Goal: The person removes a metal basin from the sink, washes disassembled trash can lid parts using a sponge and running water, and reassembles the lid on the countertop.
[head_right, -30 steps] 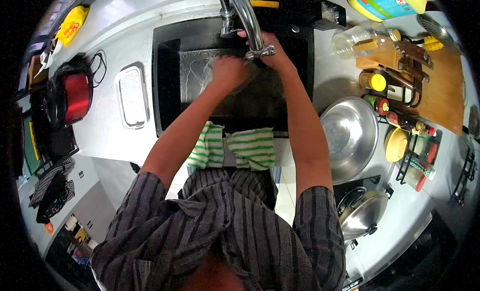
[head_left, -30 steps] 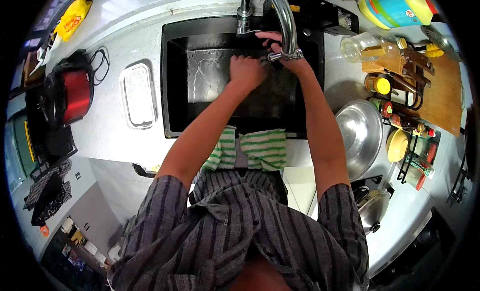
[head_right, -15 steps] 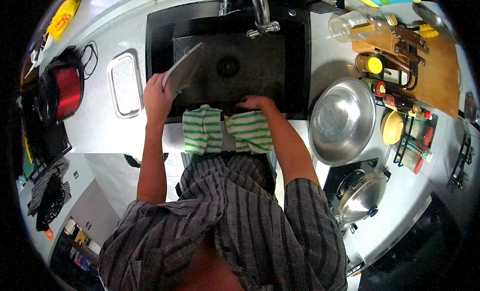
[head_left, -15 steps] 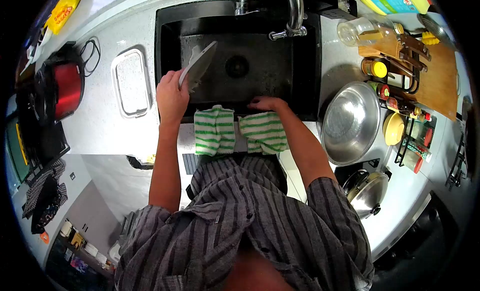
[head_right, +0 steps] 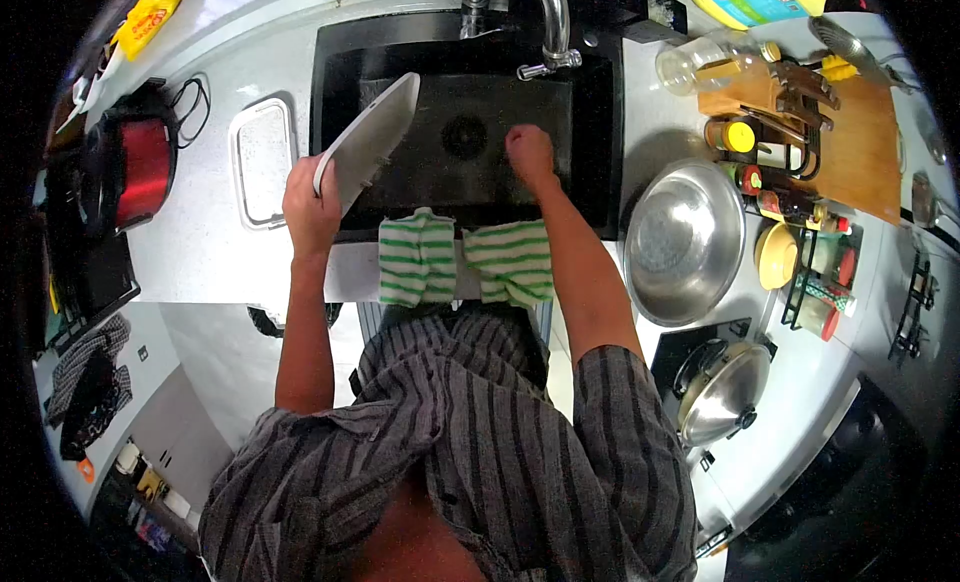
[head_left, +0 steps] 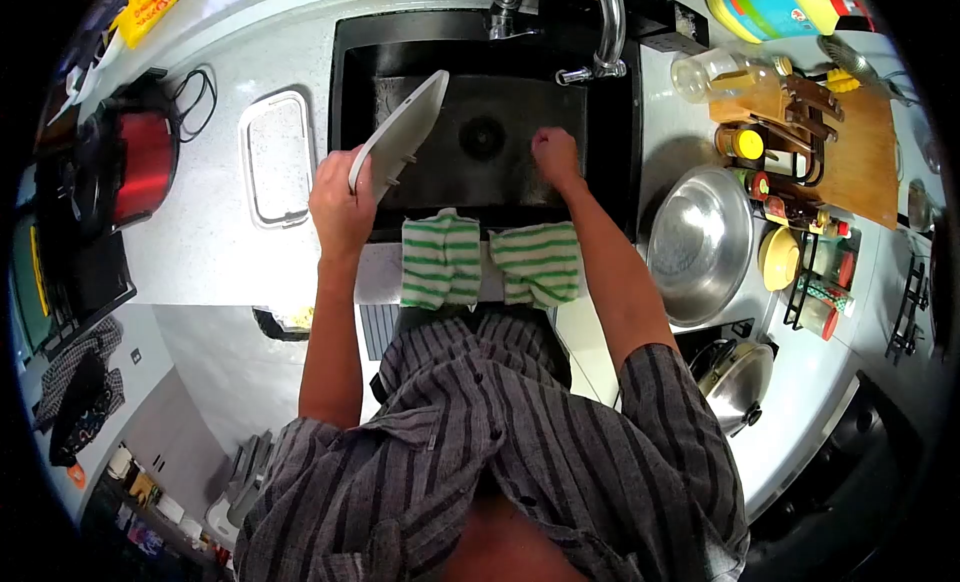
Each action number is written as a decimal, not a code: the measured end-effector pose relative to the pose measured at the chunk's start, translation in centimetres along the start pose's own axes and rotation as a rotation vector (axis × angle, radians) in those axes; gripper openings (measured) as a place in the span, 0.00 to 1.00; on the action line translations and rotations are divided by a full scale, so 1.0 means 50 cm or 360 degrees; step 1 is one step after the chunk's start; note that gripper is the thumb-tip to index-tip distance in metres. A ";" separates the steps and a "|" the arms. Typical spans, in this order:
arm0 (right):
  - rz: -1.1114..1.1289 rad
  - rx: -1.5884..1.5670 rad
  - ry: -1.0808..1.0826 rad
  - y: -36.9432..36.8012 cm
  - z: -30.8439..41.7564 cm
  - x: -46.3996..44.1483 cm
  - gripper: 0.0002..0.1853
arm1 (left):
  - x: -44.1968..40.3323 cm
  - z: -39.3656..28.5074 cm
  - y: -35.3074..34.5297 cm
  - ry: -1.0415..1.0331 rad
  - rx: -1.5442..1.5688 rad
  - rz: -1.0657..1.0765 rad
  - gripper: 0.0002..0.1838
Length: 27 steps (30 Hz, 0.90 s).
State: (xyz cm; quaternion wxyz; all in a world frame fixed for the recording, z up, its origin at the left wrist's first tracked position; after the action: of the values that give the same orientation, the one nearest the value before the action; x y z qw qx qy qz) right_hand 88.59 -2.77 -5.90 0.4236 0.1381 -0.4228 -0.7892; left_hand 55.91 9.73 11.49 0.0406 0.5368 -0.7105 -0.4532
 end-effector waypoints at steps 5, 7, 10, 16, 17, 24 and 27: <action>-0.0103 -0.0081 0.0095 -0.009 0.041 -0.027 0.09 | 0.013 0.031 0.014 0.0358 0.0147 0.0008 0.11; -0.0144 -0.0142 0.0065 -0.017 0.043 -0.023 0.09 | 0.022 0.042 0.007 0.0680 0.0504 -0.0099 0.12; -0.0099 -0.0281 -0.0030 -0.030 0.048 -0.003 0.09 | 0.031 0.051 0.023 0.0862 0.0756 -0.0165 0.14; -0.0126 -0.1066 -0.0029 0.050 0.189 0.055 0.14 | 0.006 0.014 0.053 0.0042 0.0253 -0.0135 0.12; -0.0171 -0.1176 0.0038 0.052 0.209 0.065 0.15 | 0.001 0.005 0.056 0.0022 0.0257 -0.0138 0.12; -0.0304 -0.1084 0.0991 0.105 0.532 0.135 0.22 | -0.007 -0.021 0.032 -0.0098 0.0289 -0.0017 0.16; -0.0023 -0.0668 0.1263 0.082 0.549 0.099 0.22 | 0.005 -0.041 0.034 -0.0109 0.0220 0.0019 0.21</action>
State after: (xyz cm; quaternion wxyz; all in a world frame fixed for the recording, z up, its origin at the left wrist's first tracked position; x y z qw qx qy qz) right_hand 72.06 7.30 14.62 0.5662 0.3441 -0.0575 -0.7468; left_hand 55.68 8.33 13.77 -0.0181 0.5182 -0.7444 -0.4207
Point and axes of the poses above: each hand's wrist, its own x-axis away from the middle knuckle, its own y-axis out of the back of the hand, z = x × y, the point moved 1 cm from there along -x, towards the middle knuckle, and after that the axes turned 3 degrees about -z, right-handed, at the moved point
